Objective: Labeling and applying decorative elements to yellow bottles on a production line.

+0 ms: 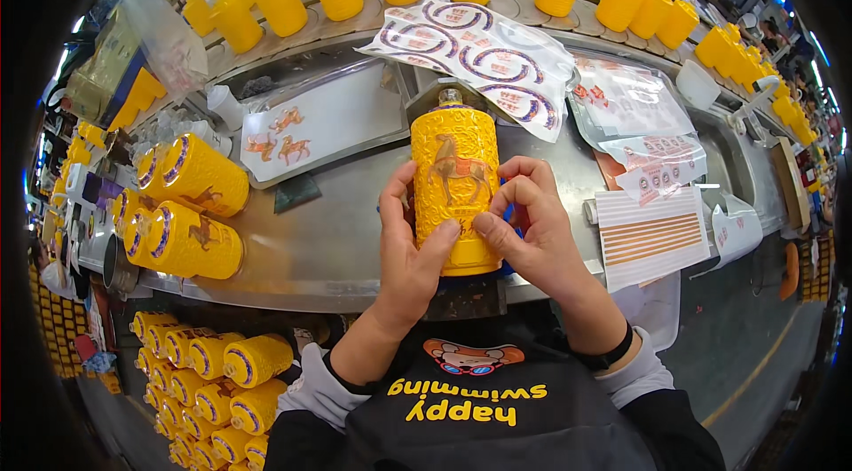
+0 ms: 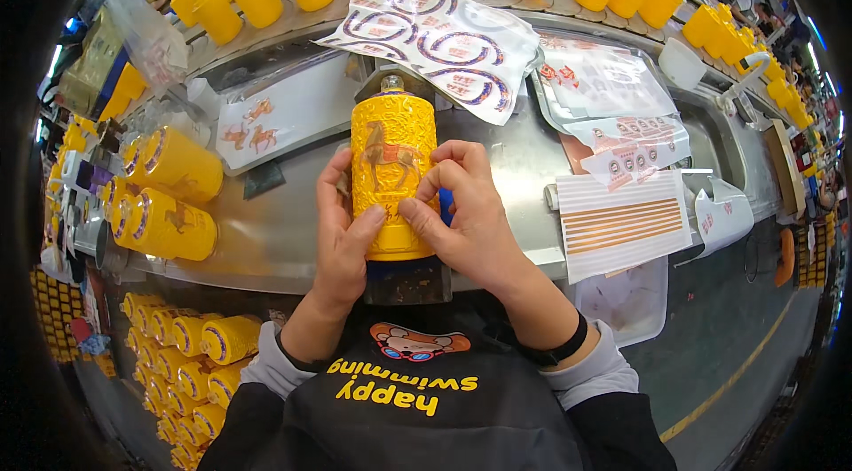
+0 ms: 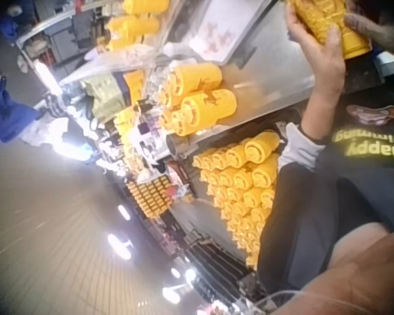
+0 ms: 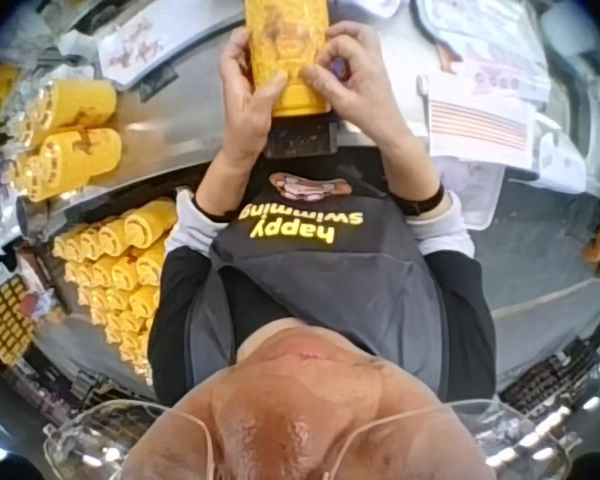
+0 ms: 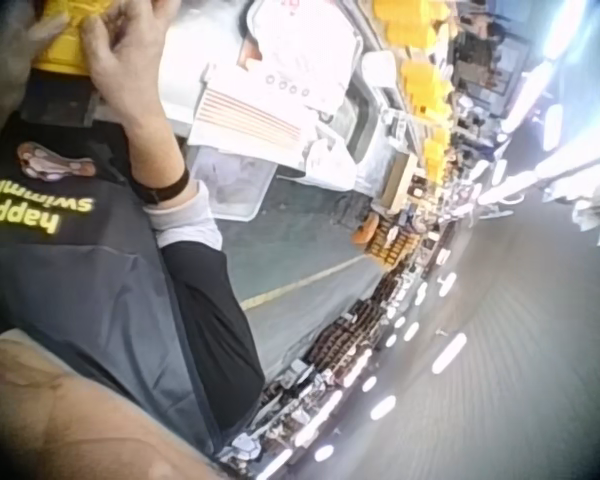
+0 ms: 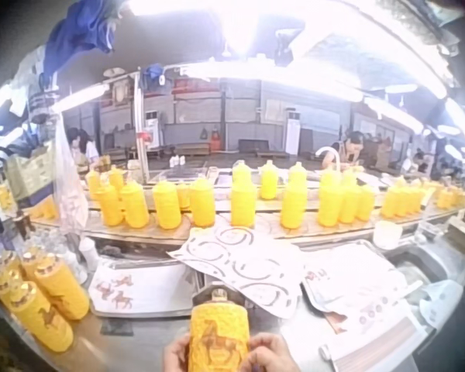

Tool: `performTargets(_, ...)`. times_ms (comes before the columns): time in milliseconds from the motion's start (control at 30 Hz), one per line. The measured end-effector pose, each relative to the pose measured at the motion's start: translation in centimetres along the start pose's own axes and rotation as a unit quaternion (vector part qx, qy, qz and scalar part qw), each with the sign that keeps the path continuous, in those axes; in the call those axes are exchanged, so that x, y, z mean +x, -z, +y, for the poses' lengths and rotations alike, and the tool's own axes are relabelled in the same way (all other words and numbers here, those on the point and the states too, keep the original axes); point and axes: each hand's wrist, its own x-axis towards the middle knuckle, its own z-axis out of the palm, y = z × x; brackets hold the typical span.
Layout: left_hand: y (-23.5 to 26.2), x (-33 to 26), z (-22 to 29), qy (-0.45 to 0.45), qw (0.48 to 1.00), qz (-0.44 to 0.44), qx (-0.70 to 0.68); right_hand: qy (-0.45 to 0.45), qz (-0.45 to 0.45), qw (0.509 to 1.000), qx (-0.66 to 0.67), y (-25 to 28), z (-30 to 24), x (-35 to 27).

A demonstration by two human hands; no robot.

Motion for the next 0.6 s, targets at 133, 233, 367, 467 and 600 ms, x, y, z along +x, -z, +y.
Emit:
performTargets(133, -0.12, -0.01, 0.27, 0.013, 0.999, 0.003, -0.049, -0.009, 0.002, 0.998, 0.059, -0.01, 0.52, -0.08)
performTargets(233, -0.09, 0.03, 0.08, 0.010, 0.999, 0.001, -0.044, -0.002, -0.012, 0.999, 0.037, 0.09, 0.40, 0.01)
performTargets(367, 0.08, 0.04, -0.22, -0.008, 1.000, -0.004, -0.004, -0.003, 0.008, 0.999, 0.046, -0.06, 0.21, 0.09)
performTargets(467, -0.02, 0.04, -0.10, 0.001, 0.999, -0.008, -0.043, -0.035, 0.008, 0.994, 0.099, -0.01, 0.53, 0.05)
performTargets(600, 0.01, -0.06, -0.27, 0.004, 1.000, -0.007, -0.021, 0.007, 0.011, 0.997, 0.081, -0.37, 0.97, 0.09)
